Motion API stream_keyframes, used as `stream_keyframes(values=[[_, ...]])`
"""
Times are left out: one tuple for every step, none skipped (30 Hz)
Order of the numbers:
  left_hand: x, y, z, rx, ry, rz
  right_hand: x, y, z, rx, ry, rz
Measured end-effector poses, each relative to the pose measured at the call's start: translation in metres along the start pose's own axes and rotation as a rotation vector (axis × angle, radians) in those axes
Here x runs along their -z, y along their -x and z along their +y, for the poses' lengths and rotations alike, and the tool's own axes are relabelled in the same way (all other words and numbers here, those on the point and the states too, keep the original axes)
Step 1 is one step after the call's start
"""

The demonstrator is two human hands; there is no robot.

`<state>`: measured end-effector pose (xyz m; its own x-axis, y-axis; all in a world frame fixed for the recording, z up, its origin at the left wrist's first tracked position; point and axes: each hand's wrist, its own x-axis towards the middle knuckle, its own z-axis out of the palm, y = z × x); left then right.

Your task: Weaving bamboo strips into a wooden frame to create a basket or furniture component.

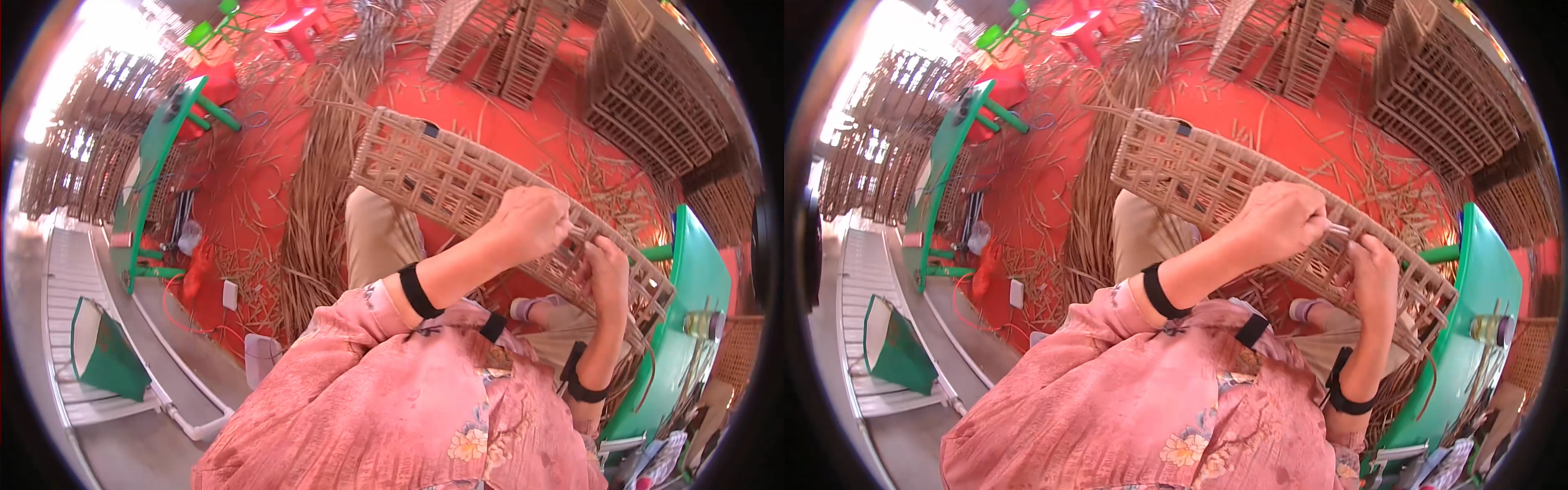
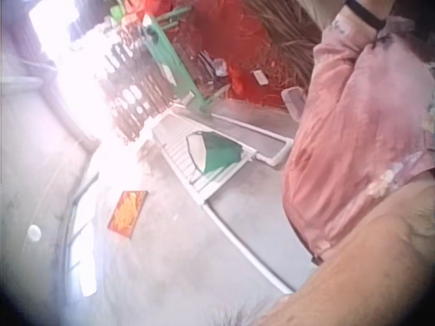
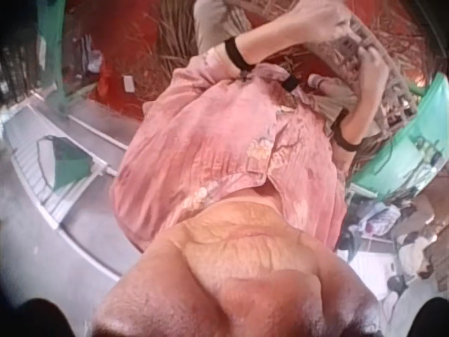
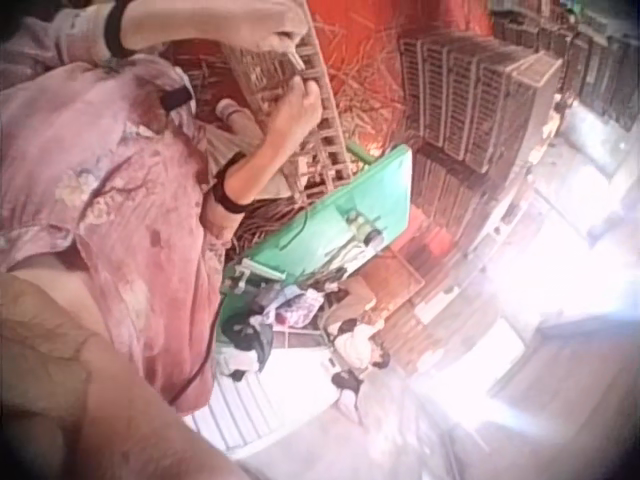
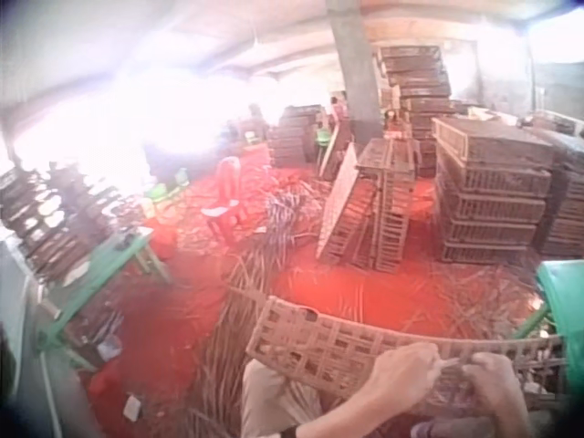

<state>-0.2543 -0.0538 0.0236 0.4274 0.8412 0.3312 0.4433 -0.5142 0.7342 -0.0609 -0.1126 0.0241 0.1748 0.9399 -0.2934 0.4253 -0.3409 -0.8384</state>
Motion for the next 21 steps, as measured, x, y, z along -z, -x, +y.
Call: stream_keyframes(values=[[0.003, 0.002, -0.002, 0.01, -0.018, 0.018, -0.004, 0.0, 0.001, 0.016, -0.045, 0.049], [0.005, 0.003, -0.001, 0.023, -0.011, -0.01, -0.005, 0.001, 0.003, 0.026, -0.088, 0.108], [0.005, 0.003, -0.001, 0.036, -0.002, -0.04, -0.01, 0.004, 0.004, 0.028, -0.114, 0.171], [0.003, 0.003, -0.001, 0.039, -0.006, -0.032, -0.012, 0.005, 0.004, 0.034, -0.112, 0.165], [0.0, 0.002, -0.002, 0.034, -0.013, -0.035, -0.013, 0.006, 0.004, 0.059, -0.076, 0.219], [-0.004, 0.001, -0.003, 0.028, -0.019, -0.04, -0.014, 0.007, 0.004, 0.082, -0.04, 0.275], [-0.008, 0.0, -0.004, 0.027, -0.015, -0.041, -0.016, 0.009, 0.003, 0.08, -0.037, 0.277], [-0.014, -0.003, -0.003, -0.023, -0.033, -0.03, -0.017, 0.012, 0.001, 0.079, -0.063, 0.343], [-0.019, -0.005, -0.004, -0.074, -0.047, -0.021, -0.018, 0.016, -0.001, 0.077, -0.087, 0.412], [-0.022, -0.005, -0.006, -0.085, -0.03, -0.031, -0.021, 0.016, 0.0, 0.067, -0.08, 0.432], [-0.028, -0.007, -0.009, -0.146, -0.058, 0.005, -0.022, 0.014, 0.004, 0.234, 0.004, 0.543], [-0.034, -0.01, -0.006, -0.201, -0.088, 0.031, -0.019, 0.014, 0.009, 0.388, 0.089, 0.645], [-0.036, -0.013, -0.01, -0.241, -0.2, 0.018, -0.015, 0.014, 0.01, 0.403, 0.16, 0.643], [-0.034, -0.014, -0.01, -0.291, -0.299, 0.012, -0.005, 0.021, 0.012, 0.366, 0.187, 0.686], [-0.028, -0.015, -0.001, -0.185, -0.168, 0.086, 0.005, 0.026, 0.013, 0.367, 0.123, 0.718], [-0.023, -0.016, 0.007, -0.065, -0.042, 0.155, 0.01, 0.032, 0.015, 0.372, 0.057, 0.741], [-0.021, -0.018, 0.01, -0.077, -0.012, 0.128, 0.019, 0.044, 0.009, 0.342, -0.024, 0.716], [-0.017, -0.021, 0.011, -0.072, 0.065, 0.121, 0.022, 0.051, 0.009, 0.327, -0.016, 0.736], [-0.019, -0.025, 0.013, -0.064, 0.138, 0.114, 0.024, 0.058, 0.011, 0.35, -0.023, 0.75], [-0.024, -0.026, 0.015, -0.067, 0.145, 0.104, 0.025, 0.063, 0.01, 0.379, -0.032, 0.755], [-0.031, -0.028, 0.019, -0.151, 0.239, 0.024, 0.025, 0.066, 0.008, 0.407, 0.011, 0.739]])
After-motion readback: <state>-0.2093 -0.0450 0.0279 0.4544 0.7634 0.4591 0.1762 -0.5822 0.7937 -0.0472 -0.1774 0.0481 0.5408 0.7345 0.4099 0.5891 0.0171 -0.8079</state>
